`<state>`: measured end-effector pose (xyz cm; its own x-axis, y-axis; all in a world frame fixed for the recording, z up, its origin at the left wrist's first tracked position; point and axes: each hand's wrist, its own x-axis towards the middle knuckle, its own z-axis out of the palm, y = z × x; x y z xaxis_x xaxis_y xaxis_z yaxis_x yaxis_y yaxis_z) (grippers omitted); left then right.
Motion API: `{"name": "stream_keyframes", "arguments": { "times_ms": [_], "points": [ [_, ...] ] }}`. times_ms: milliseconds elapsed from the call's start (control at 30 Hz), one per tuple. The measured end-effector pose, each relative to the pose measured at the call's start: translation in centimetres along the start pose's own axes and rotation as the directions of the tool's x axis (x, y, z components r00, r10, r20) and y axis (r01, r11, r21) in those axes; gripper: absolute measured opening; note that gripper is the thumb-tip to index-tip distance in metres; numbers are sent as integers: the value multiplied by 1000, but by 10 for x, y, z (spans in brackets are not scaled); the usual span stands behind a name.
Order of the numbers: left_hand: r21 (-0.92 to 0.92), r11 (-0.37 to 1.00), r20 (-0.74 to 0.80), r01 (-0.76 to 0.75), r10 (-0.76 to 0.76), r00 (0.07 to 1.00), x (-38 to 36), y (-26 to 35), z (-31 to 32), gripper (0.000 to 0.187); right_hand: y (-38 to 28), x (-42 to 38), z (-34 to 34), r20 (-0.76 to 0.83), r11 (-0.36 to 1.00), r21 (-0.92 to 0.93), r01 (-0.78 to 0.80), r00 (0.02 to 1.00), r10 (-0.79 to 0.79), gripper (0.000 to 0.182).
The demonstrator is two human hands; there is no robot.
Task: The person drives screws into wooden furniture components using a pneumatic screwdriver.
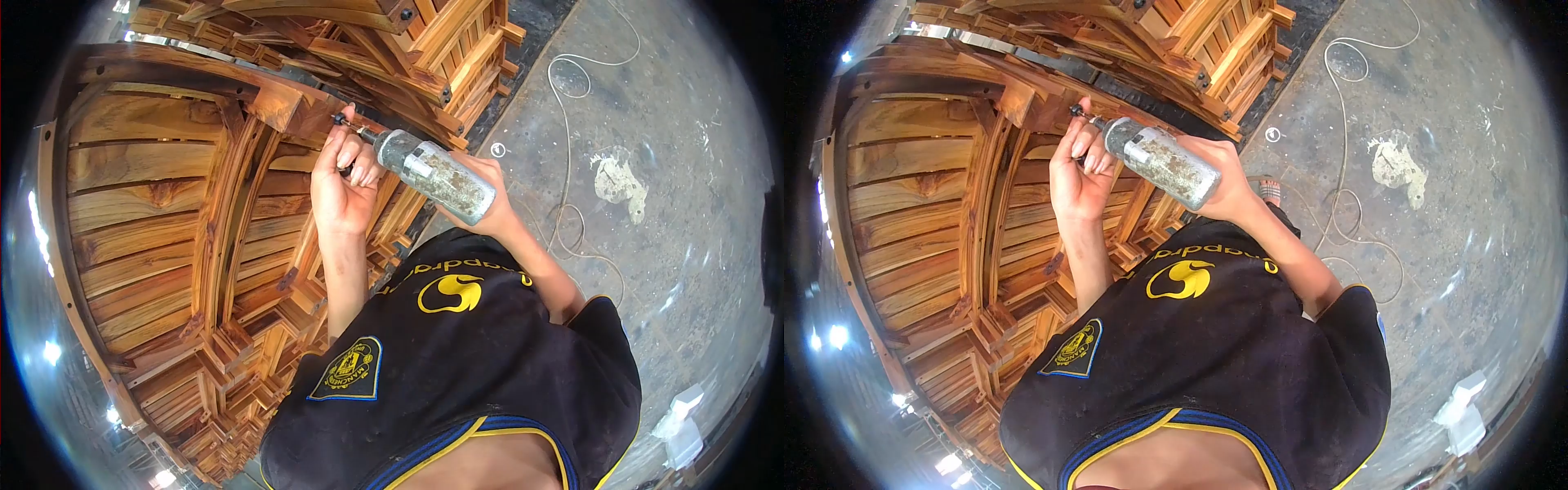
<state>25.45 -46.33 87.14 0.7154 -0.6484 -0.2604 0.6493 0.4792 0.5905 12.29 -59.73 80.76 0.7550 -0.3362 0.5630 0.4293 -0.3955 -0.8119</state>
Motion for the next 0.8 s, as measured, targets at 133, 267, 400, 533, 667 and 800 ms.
{"name": "stream_keyframes", "arguments": {
  "times_ms": [133, 267, 400, 533, 667, 800],
  "points": [
    [12, 1000, 1, 0, 0, 1000, 0, 0, -1, 27, 3, -2, 0, -3, 1000, -21, 2, 1000, -2, 47],
    [19, 1000, -8, 19, -19, 1000, 0, 1, -3, 27, 5, -2, 0, 12, 999, 20, -34, 999, 34, 46],
    [21, 1000, 7, 18, -18, 1000, 1, 1, -3, 28, 11, -4, 1, 6, 999, 26, -22, 1000, 22, 43],
    [1, 1000, -15, 6, -6, 1000, 0, 0, 2, 27, 9, -3, -1, 6, 1000, 1, -17, 1000, 17, 41],
    [32, 999, -11, 1, 0, 1000, -5, 0, -1, 30, 11, -4, -2, 27, 1000, -23, 12, 1000, -12, 43],
    [357, 927, -215, -112, 198, 956, -21, 6, -33, 33, 7, -2, -4, 31, 1000, -13, -22, 999, 22, 47]
  ]
}}
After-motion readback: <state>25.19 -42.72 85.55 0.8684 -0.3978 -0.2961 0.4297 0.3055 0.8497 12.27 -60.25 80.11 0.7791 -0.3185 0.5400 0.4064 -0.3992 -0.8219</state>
